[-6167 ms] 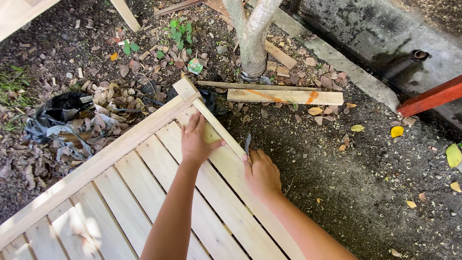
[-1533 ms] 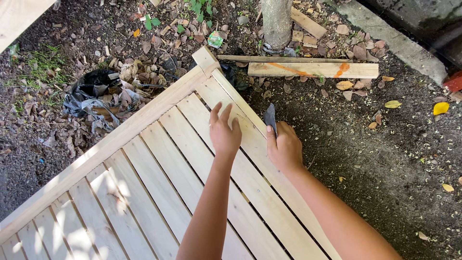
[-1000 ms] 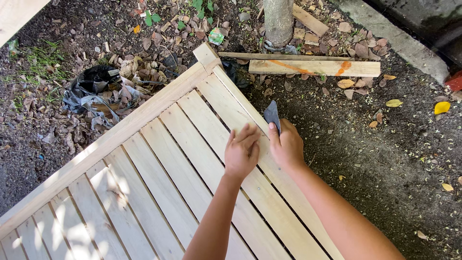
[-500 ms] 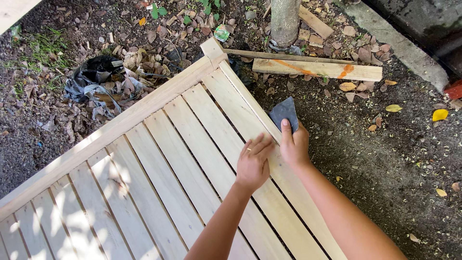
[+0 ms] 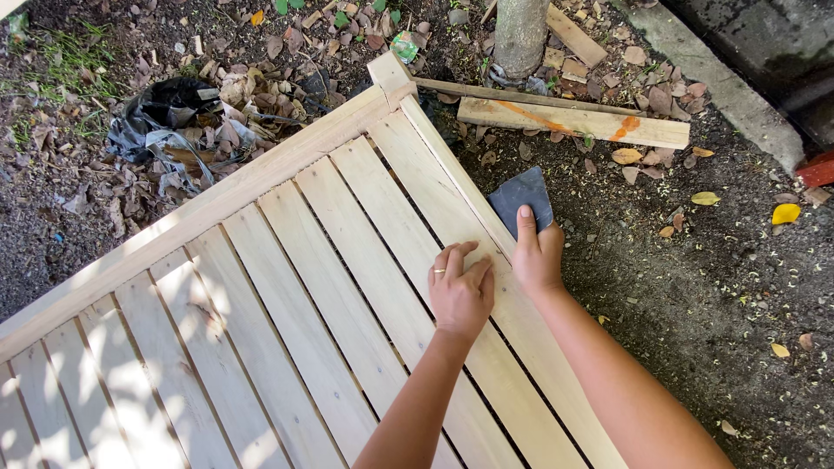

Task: The person sands the slatted surface of an unfinished wooden bench frame outdoors. They rub sandpaper and a sanding block by hand across the wooden slats and edges, working over different sections of the bench top throughout the clip.

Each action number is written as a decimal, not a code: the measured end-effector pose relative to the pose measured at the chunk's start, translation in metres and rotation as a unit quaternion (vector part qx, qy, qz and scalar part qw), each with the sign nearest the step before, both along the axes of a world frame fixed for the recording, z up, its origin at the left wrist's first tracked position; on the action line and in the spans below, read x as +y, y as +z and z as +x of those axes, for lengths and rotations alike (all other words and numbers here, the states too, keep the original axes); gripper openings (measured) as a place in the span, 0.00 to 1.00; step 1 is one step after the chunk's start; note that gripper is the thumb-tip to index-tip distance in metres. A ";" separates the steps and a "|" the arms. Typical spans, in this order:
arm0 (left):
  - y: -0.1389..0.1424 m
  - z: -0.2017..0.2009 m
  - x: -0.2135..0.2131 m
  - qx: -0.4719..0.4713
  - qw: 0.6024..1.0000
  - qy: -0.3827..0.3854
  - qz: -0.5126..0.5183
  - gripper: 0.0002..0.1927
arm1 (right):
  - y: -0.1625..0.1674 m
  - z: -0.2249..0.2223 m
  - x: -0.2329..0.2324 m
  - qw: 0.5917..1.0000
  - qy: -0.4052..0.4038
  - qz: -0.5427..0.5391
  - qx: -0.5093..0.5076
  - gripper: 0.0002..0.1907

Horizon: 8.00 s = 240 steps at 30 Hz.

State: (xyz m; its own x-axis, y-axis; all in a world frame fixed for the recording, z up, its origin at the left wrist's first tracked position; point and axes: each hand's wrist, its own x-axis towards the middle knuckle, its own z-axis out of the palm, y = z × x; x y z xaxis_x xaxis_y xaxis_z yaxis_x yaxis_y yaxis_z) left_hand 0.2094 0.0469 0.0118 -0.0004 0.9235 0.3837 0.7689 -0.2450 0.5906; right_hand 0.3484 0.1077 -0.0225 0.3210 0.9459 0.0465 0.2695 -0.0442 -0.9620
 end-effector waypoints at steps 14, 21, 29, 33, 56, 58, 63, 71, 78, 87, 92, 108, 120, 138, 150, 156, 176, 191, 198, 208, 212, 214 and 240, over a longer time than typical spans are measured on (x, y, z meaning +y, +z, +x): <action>-0.015 0.020 0.017 -0.029 0.998 0.039 -0.040 0.03 | -0.002 0.001 0.000 0.999 0.004 0.041 0.015 0.21; 0.000 -0.006 0.008 0.088 0.995 -0.020 -0.030 0.05 | -0.011 0.003 0.003 0.999 0.002 0.036 -0.007 0.19; 0.084 0.018 0.061 -0.043 0.978 -0.035 -0.201 0.27 | -0.007 0.024 -0.022 0.985 -0.090 0.047 0.142 0.16; 0.079 -0.019 0.054 0.007 0.972 -0.025 -0.234 0.47 | 0.048 0.055 -0.067 0.961 -0.091 -0.208 -0.155 0.25; 0.004 -0.167 0.096 0.135 0.941 0.113 -0.288 0.40 | 0.038 -0.042 -0.207 0.820 0.257 -0.012 -0.512 0.36; -0.001 -0.168 0.101 0.132 0.942 0.113 -0.288 0.38 | 0.033 -0.072 -0.139 0.829 0.251 -0.016 -0.500 0.35; -0.006 -0.167 0.110 0.142 0.936 0.113 -0.300 0.35 | 0.010 -0.168 0.079 0.831 0.192 0.046 -0.520 0.37; -0.005 -0.169 0.105 0.120 0.940 0.111 -0.298 0.35 | 0.029 -0.089 -0.040 0.804 0.295 -0.002 -0.516 0.35; -0.016 -0.172 0.106 0.109 0.948 0.128 -0.270 0.37 | 0.001 0.022 -0.214 0.717 0.278 0.198 -0.608 0.31; -0.025 -0.171 0.111 0.084 0.958 0.114 -0.248 0.36 | 0.032 -0.207 0.153 0.829 0.240 0.066 -0.501 0.31; -0.021 -0.172 0.108 0.080 0.961 0.115 -0.239 0.36 | 0.032 -0.126 0.036 0.810 0.299 0.008 -0.505 0.31; -0.011 -0.168 0.109 0.092 0.952 0.115 -0.268 0.37 | 0.015 -0.167 0.094 0.819 0.238 0.009 -0.522 0.37; -0.011 -0.170 0.103 0.131 0.946 0.099 -0.279 0.37 | 0.072 -0.039 -0.153 0.776 0.309 0.006 -0.550 0.38; 0.007 -0.134 0.011 0.088 0.971 -0.067 -0.212 0.27 | 0.041 -0.108 -0.151 0.892 -0.029 -0.023 -0.450 0.33; 0.052 -0.074 -0.030 -0.091 0.962 -0.049 -0.254 0.13 | 0.052 -0.107 -0.165 0.913 0.069 0.005 -0.402 0.28; 0.053 -0.076 -0.020 -0.151 0.952 0.017 -0.267 0.15 | 0.063 -0.132 -0.141 0.899 0.038 -0.025 -0.435 0.45; 0.006 -0.187 0.086 0.241 0.927 0.025 -0.287 0.40 | 0.033 -0.114 -0.097 0.831 0.191 -0.007 -0.522 0.34; -0.002 -0.185 0.101 0.133 0.949 0.128 -0.254 0.35 | 0.048 -0.157 0.012 0.858 0.265 0.057 -0.436 0.30; -0.006 -0.186 0.110 0.118 0.948 0.145 -0.259 0.34 | 0.041 -0.164 0.002 0.842 0.276 0.054 -0.461 0.32; -0.002 -0.192 0.109 0.117 0.942 0.144 -0.280 0.34 | 0.047 -0.176 0.012 0.847 0.289 0.047 -0.445 0.31; -0.004 -0.190 0.111 0.120 0.943 0.146 -0.275 0.34 | 0.047 -0.140 -0.063 0.837 0.294 -0.013 -0.461 0.33; -0.006 -0.191 0.111 0.117 0.942 0.143 -0.279 0.34 | 0.047 -0.158 -0.038 0.847 0.276 0.025 -0.455 0.32; -0.006 -0.196 0.113 0.112 0.935 0.147 -0.304 0.37 | 0.024 -0.225 0.165 0.945 0.075 0.111 -0.299 0.10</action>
State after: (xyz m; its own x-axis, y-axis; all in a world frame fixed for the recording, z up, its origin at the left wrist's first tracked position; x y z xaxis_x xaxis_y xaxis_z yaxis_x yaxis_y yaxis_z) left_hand 0.0131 0.1602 0.0057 -0.2719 0.9433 -0.1904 0.8712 0.3253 0.3676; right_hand 0.1232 0.2724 0.0017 0.0381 0.9246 0.3789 0.7545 0.2220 -0.6176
